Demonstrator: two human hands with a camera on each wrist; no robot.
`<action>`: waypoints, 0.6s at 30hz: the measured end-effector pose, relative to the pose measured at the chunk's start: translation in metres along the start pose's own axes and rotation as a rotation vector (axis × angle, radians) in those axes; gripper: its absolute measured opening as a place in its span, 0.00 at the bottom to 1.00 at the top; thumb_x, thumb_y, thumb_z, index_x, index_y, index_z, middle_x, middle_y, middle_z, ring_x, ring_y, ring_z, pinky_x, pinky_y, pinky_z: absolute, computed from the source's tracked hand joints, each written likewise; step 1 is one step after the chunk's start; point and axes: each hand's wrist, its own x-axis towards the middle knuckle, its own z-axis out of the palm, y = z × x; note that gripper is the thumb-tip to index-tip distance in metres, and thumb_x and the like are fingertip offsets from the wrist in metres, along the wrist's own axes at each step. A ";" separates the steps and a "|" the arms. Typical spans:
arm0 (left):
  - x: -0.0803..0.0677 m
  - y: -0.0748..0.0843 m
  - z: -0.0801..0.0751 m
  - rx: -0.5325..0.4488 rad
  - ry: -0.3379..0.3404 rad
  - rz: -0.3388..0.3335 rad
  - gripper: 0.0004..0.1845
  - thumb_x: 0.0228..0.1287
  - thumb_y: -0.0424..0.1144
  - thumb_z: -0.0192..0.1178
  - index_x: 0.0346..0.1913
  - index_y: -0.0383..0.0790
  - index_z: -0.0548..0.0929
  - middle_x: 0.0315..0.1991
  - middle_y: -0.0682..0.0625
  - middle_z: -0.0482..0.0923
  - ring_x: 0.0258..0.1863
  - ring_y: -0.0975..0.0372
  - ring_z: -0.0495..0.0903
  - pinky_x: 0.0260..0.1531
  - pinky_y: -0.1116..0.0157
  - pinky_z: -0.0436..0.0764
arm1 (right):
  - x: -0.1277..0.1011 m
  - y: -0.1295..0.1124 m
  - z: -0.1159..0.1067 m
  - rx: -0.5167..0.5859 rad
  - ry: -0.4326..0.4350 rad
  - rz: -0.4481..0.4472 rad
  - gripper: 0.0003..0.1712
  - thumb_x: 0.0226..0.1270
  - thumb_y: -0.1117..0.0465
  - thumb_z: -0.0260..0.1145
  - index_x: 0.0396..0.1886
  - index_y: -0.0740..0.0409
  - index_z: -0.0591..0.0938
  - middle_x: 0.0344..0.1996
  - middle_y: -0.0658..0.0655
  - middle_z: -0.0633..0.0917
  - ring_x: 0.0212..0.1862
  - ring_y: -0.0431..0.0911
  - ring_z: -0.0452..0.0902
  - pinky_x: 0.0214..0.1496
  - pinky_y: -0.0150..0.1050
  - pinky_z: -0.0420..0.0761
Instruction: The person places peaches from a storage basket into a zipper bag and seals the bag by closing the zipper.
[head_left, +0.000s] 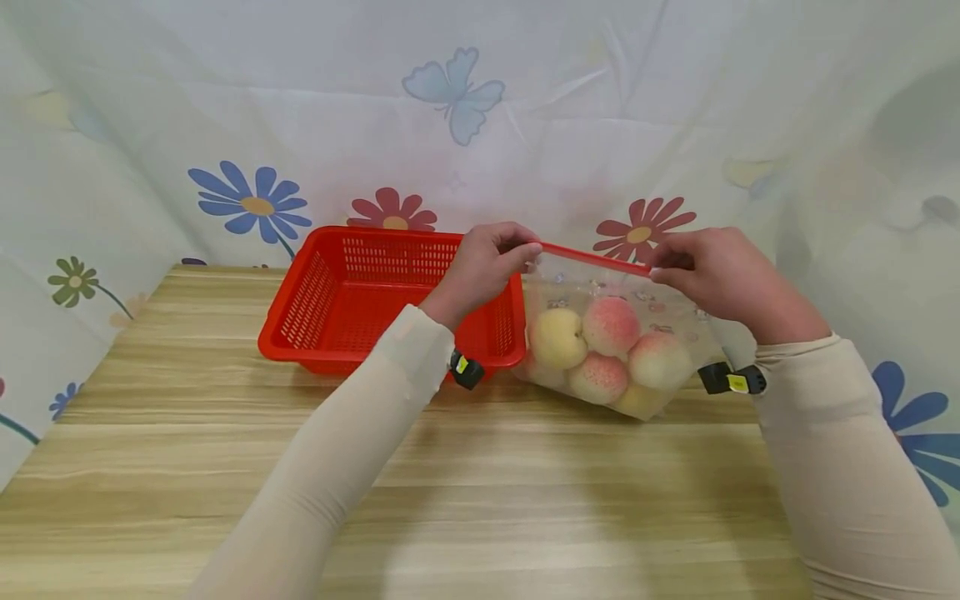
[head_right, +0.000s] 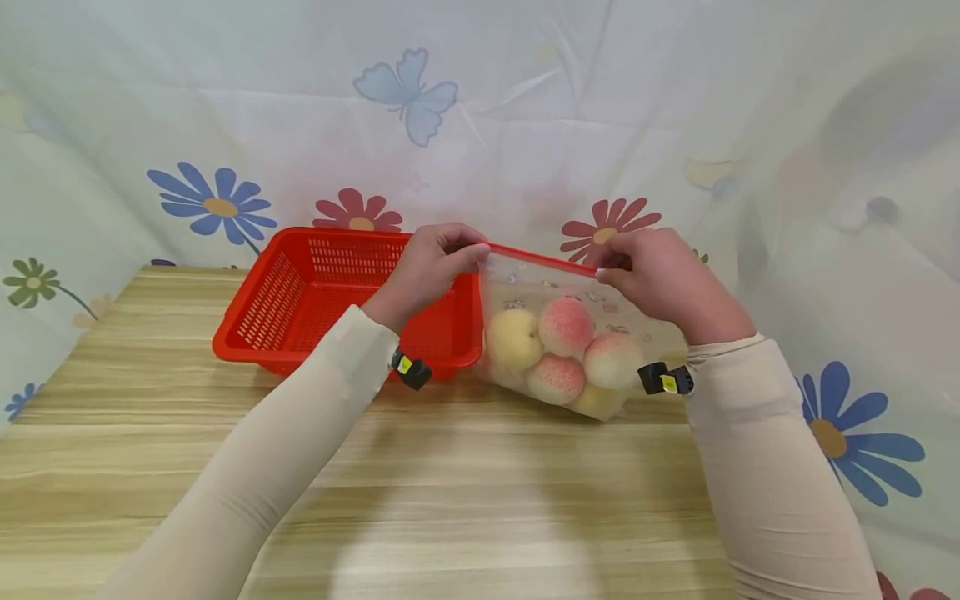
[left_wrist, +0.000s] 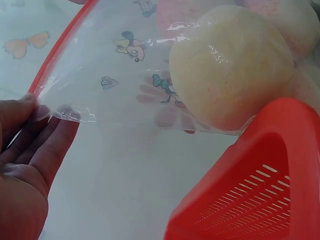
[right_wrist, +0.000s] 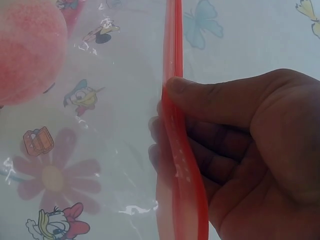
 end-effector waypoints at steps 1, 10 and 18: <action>0.000 0.000 0.000 -0.003 0.000 0.000 0.09 0.66 0.44 0.61 0.45 0.46 0.83 0.42 0.51 0.82 0.42 0.55 0.82 0.51 0.57 0.83 | 0.000 0.000 0.000 -0.001 -0.001 0.002 0.10 0.64 0.61 0.66 0.43 0.59 0.84 0.33 0.58 0.87 0.35 0.48 0.81 0.40 0.47 0.79; -0.001 0.001 0.001 -0.024 0.007 0.001 0.09 0.67 0.42 0.60 0.46 0.44 0.83 0.41 0.52 0.81 0.40 0.59 0.83 0.45 0.66 0.85 | -0.003 0.003 -0.002 -0.009 -0.004 -0.002 0.10 0.65 0.61 0.66 0.43 0.60 0.84 0.33 0.58 0.87 0.36 0.49 0.81 0.41 0.48 0.79; 0.002 0.000 0.002 -0.033 0.011 -0.002 0.09 0.66 0.41 0.60 0.45 0.43 0.83 0.41 0.50 0.82 0.40 0.60 0.83 0.43 0.65 0.85 | -0.006 0.007 -0.005 -0.005 0.001 0.006 0.09 0.65 0.61 0.66 0.42 0.59 0.85 0.33 0.58 0.87 0.35 0.49 0.80 0.39 0.45 0.78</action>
